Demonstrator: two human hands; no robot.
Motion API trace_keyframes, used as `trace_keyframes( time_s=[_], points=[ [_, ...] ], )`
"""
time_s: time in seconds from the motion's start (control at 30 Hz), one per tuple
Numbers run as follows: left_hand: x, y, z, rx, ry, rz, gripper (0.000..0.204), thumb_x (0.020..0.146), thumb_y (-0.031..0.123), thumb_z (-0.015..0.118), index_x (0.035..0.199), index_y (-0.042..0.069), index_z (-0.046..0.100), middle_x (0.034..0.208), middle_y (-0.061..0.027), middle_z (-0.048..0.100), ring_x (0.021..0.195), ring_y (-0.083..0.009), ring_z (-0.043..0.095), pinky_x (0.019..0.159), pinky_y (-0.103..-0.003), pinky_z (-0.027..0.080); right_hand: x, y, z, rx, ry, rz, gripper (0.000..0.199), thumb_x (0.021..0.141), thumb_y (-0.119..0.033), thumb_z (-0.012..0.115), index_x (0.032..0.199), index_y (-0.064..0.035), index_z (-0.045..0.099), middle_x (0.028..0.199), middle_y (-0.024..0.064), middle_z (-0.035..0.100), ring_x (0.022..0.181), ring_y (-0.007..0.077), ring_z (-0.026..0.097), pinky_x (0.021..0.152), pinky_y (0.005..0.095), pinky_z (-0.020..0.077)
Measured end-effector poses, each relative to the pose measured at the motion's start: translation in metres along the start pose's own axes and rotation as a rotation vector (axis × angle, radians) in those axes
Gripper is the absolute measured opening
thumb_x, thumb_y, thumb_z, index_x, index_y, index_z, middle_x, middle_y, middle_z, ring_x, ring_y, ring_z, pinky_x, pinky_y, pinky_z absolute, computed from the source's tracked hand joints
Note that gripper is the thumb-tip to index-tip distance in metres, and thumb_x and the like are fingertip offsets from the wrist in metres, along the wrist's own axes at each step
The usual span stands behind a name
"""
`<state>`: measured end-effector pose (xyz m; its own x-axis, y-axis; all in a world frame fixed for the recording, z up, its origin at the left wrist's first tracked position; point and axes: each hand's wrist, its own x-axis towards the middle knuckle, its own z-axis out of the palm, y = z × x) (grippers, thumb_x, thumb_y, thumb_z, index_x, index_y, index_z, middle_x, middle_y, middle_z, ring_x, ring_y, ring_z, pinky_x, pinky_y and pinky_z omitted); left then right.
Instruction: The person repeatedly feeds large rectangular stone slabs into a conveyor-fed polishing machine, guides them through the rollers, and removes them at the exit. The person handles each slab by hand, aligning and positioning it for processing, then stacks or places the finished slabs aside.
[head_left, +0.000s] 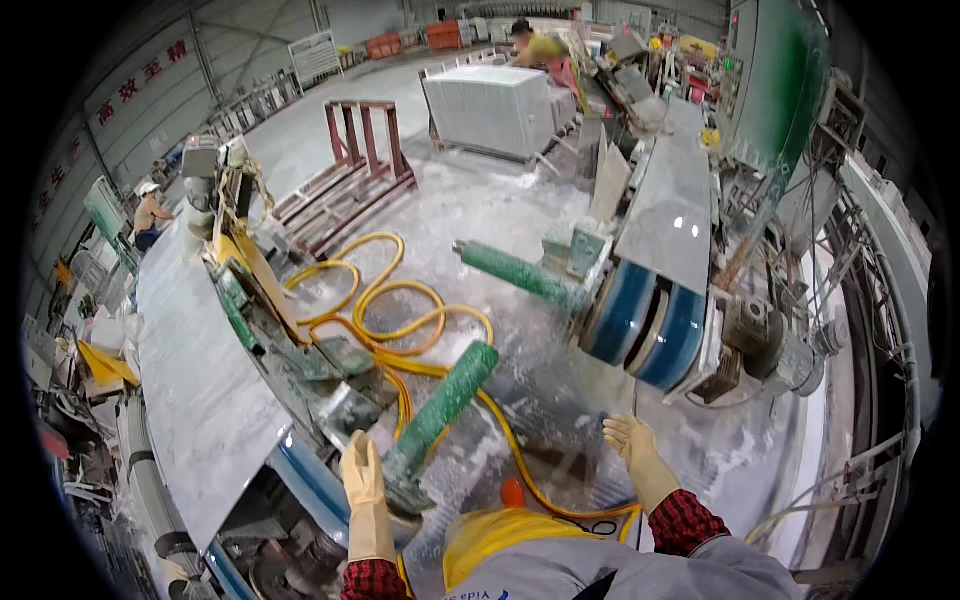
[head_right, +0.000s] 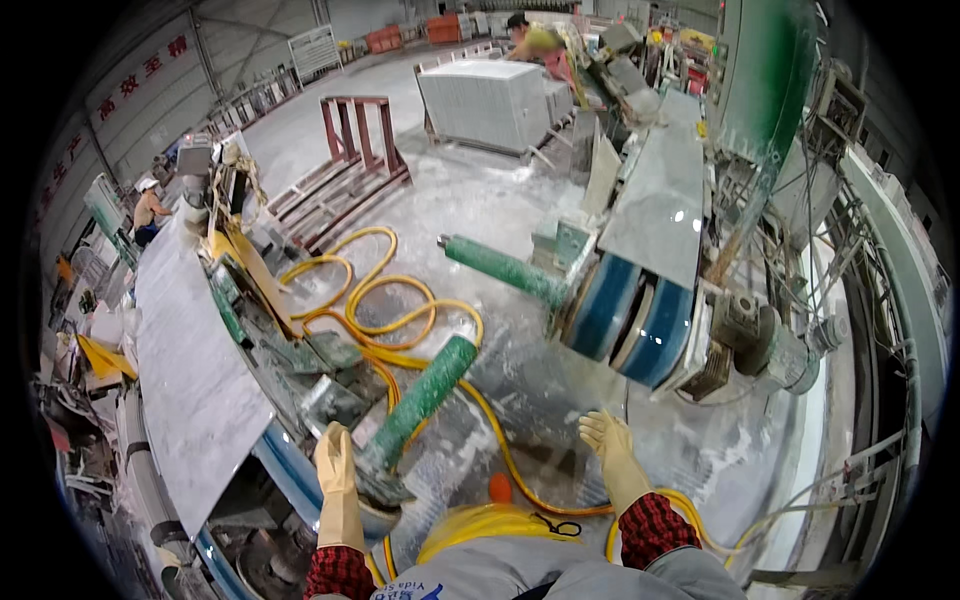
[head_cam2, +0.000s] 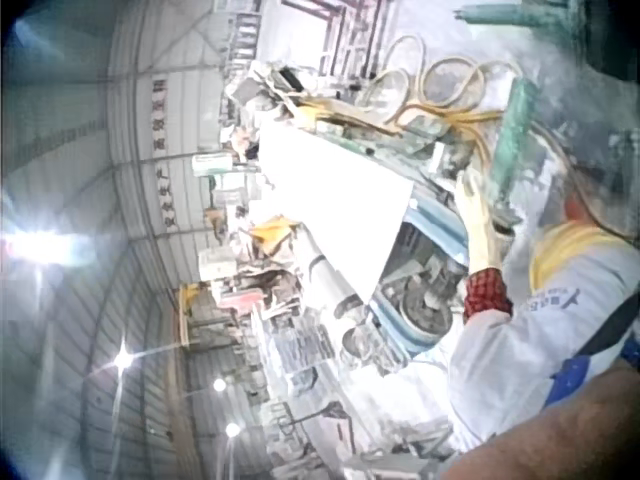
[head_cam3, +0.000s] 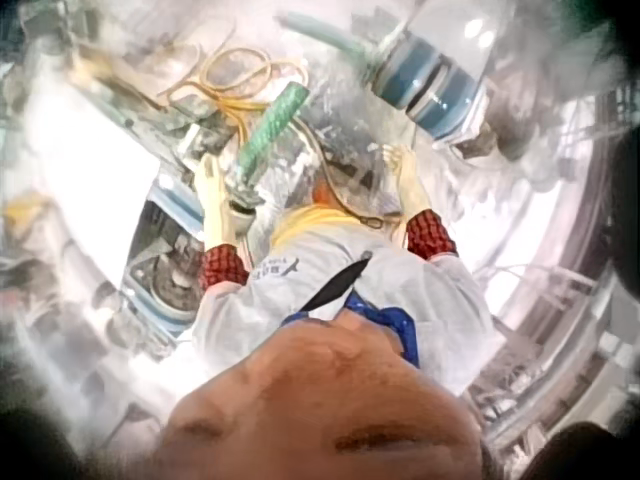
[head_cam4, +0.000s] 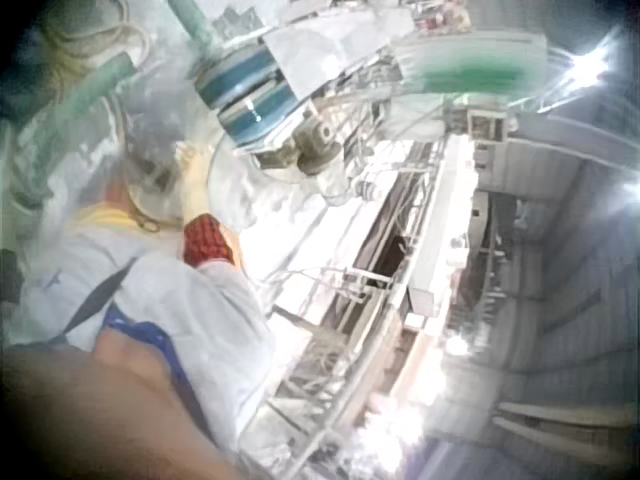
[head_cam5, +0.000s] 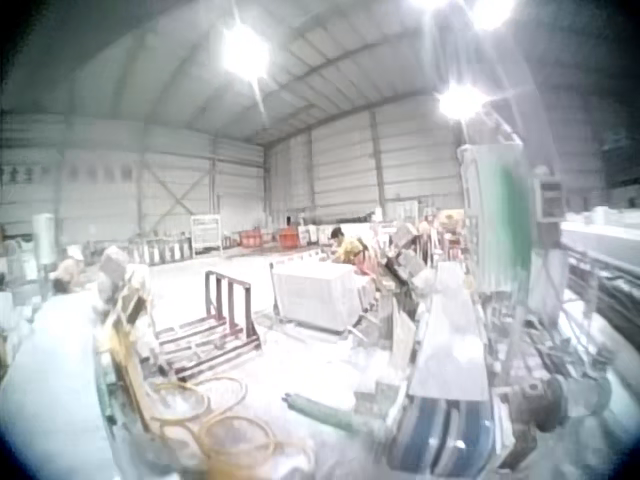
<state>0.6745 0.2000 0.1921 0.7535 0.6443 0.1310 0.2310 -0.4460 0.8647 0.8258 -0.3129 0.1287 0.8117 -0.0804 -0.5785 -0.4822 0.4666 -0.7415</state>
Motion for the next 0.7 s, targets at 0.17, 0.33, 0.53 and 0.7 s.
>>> trace_keyframes(
  time_s=[0.17, 0.33, 0.53, 0.7],
  points=[
    [-0.055, -0.026, -0.062, 0.859, 0.051, 0.262, 0.06, 0.096, 0.031, 0.064, 0.148, 0.004, 0.049, 0.152, -0.0228, 0.047, 0.14, -0.0455, 0.043, 0.118, -0.054, 0.03, -0.028, 0.05, -0.089, 0.017, 0.163, 0.144, 0.04, 0.105, -0.03, 0.053, 0.12, 0.0068, 0.062, 0.112, 0.0234, 0.073, 0.09, 0.0311, 0.072, 0.077, 0.0406, 0.0609],
    [-0.068, -0.052, -0.059, 1.038, 0.059, 0.294, 0.057, 0.1, 0.034, 0.058, 0.149, 0.007, 0.049, 0.154, -0.0221, 0.046, 0.142, -0.0442, 0.041, 0.118, -0.054, 0.03, -0.077, 0.084, -0.122, -0.033, 0.184, 0.218, 0.038, 0.103, -0.029, 0.057, 0.119, 0.0058, 0.061, 0.11, 0.0223, 0.073, 0.089, 0.0314, 0.072, 0.08, 0.0405, 0.06],
    [-0.067, -0.046, -0.056, 1.081, 0.04, 0.315, 0.057, 0.101, 0.035, 0.057, 0.15, 0.008, 0.047, 0.155, -0.0221, 0.044, 0.141, -0.0439, 0.041, 0.118, -0.053, 0.03, -0.099, 0.108, -0.094, -0.164, 0.18, 0.356, 0.037, 0.102, -0.031, 0.062, 0.117, 0.0033, 0.062, 0.11, 0.0204, 0.073, 0.088, 0.0271, 0.072, 0.079, 0.0365, 0.0606],
    [-0.066, -0.051, -0.059, 1.07, 0.053, 0.364, 0.055, 0.101, 0.034, 0.058, 0.148, 0.006, 0.048, 0.154, -0.023, 0.045, 0.14, -0.0428, 0.043, 0.117, -0.052, 0.031, -0.095, 0.146, -0.085, -0.208, 0.124, 0.432, 0.039, 0.103, -0.032, 0.062, 0.117, 0.0039, 0.061, 0.111, 0.0207, 0.073, 0.091, 0.0267, 0.072, 0.082, 0.0363, 0.0607]
  ],
)
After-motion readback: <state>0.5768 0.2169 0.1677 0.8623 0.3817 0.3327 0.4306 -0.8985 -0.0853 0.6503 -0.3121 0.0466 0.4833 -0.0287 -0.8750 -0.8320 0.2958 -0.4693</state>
